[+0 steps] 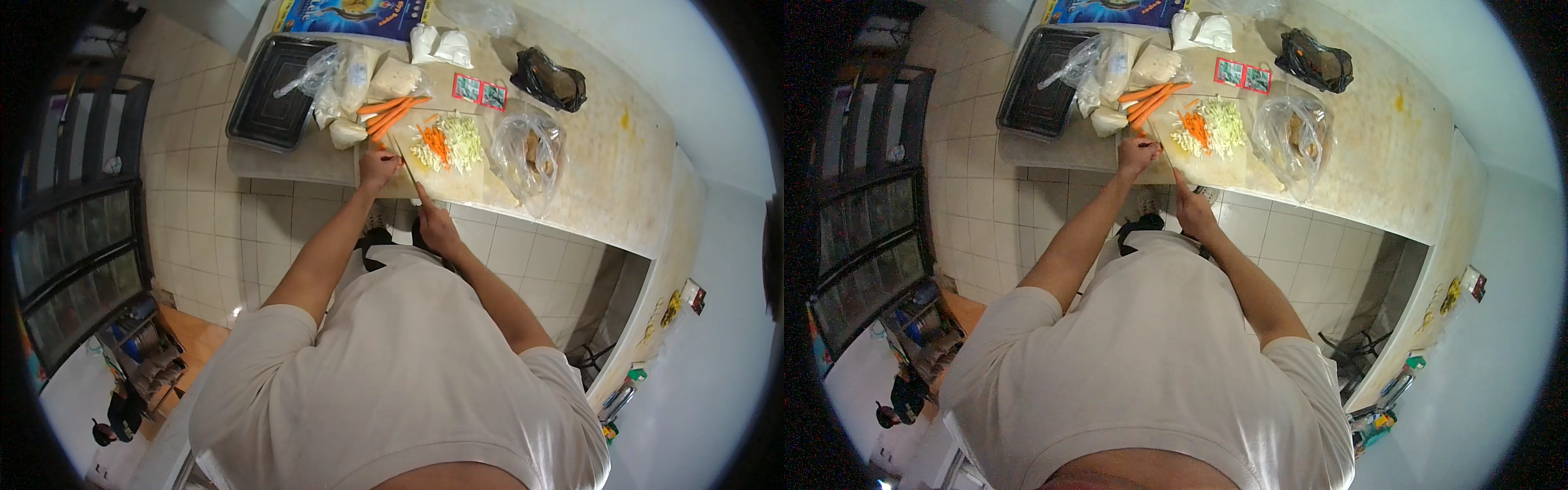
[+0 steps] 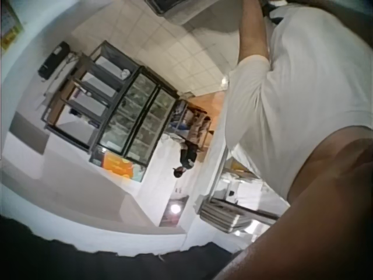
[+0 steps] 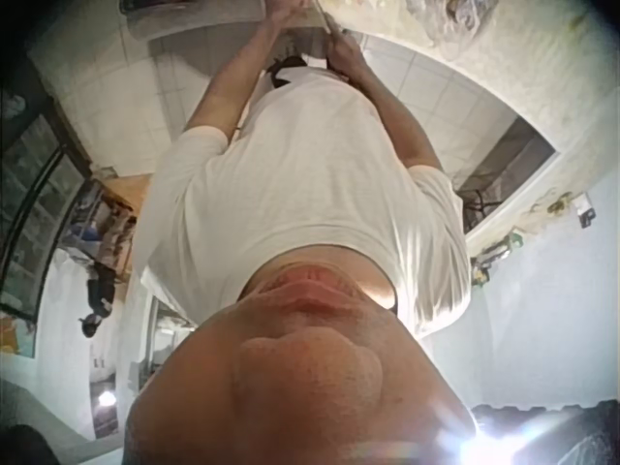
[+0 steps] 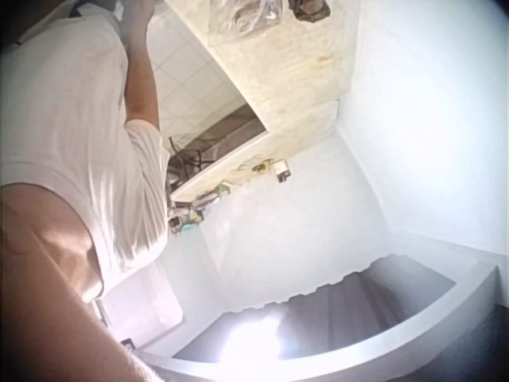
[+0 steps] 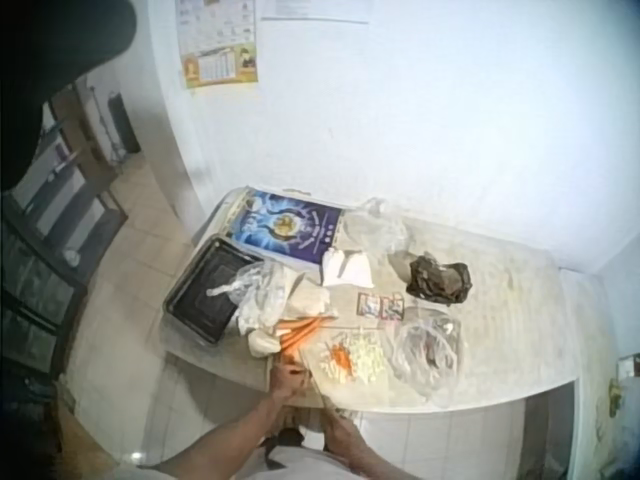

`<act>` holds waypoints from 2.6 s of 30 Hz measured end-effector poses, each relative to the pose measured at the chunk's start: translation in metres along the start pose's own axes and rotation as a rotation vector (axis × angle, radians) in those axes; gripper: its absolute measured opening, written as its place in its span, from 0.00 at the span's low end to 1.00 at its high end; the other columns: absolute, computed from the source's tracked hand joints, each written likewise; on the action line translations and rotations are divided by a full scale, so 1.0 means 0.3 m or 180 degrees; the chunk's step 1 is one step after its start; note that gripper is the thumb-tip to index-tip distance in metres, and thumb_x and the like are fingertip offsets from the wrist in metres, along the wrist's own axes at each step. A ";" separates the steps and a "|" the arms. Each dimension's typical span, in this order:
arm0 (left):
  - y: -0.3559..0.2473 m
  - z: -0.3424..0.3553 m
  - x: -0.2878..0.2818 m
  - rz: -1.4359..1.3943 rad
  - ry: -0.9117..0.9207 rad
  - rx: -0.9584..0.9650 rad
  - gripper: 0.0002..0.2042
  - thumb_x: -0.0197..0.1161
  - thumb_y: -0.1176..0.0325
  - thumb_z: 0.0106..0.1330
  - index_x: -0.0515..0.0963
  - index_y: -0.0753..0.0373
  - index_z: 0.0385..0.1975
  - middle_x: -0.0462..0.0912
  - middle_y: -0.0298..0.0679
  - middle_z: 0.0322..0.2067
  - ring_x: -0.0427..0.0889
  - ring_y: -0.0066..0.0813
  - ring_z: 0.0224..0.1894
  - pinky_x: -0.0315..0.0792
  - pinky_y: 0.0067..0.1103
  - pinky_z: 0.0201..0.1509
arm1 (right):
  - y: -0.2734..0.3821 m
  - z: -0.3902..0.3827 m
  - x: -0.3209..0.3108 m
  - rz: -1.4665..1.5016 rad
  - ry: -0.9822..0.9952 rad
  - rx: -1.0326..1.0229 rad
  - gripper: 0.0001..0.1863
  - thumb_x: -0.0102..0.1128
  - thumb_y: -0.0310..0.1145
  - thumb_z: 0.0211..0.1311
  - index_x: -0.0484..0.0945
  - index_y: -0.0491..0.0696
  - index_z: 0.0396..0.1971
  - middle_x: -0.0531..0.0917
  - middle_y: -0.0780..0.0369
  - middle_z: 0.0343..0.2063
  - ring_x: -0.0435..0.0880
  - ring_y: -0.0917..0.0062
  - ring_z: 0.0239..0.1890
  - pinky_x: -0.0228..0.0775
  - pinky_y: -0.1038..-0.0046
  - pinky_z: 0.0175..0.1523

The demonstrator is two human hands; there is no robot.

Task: The person cuts carrots, cabbage, and white onion into small pieces using a knife on a cutting board.

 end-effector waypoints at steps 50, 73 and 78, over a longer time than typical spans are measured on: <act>0.053 0.012 0.051 -0.0823 0.0001 -0.0304 0.06 0.64 0.73 0.57 0.84 0.69 0.29 0.85 0.40 0.23 0.84 0.23 0.24 0.77 0.16 0.29 | -0.050 0.003 0.029 -0.0163 -0.0344 0.0568 0.22 0.38 0.41 0.71 0.72 0.38 0.27 0.77 0.42 0.22 0.75 0.43 0.30 0.65 0.48 0.36; 0.031 0.001 0.042 -0.0200 -0.0024 0.0114 0.07 0.66 0.68 0.56 0.84 0.66 0.27 0.84 0.35 0.20 0.82 0.17 0.23 0.75 0.15 0.31 | -0.023 0.104 0.004 -0.0089 -0.0143 0.0957 0.24 0.40 0.43 0.70 0.75 0.35 0.29 0.78 0.40 0.29 0.76 0.44 0.40 0.65 0.51 0.45; 0.043 -0.014 0.037 -0.0042 -0.0091 0.0210 0.06 0.63 0.70 0.55 0.84 0.65 0.26 0.84 0.35 0.19 0.82 0.19 0.21 0.74 0.17 0.29 | 0.007 0.087 -0.004 0.0162 0.0091 0.1036 0.28 0.35 0.45 0.70 0.75 0.35 0.27 0.78 0.39 0.29 0.76 0.42 0.39 0.65 0.49 0.47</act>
Point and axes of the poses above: each hand's wrist, its own z-axis towards the middle knuckle, its own x-axis out of the palm, y = z × x, the point moved 3 cm from there along z, towards the middle knuckle
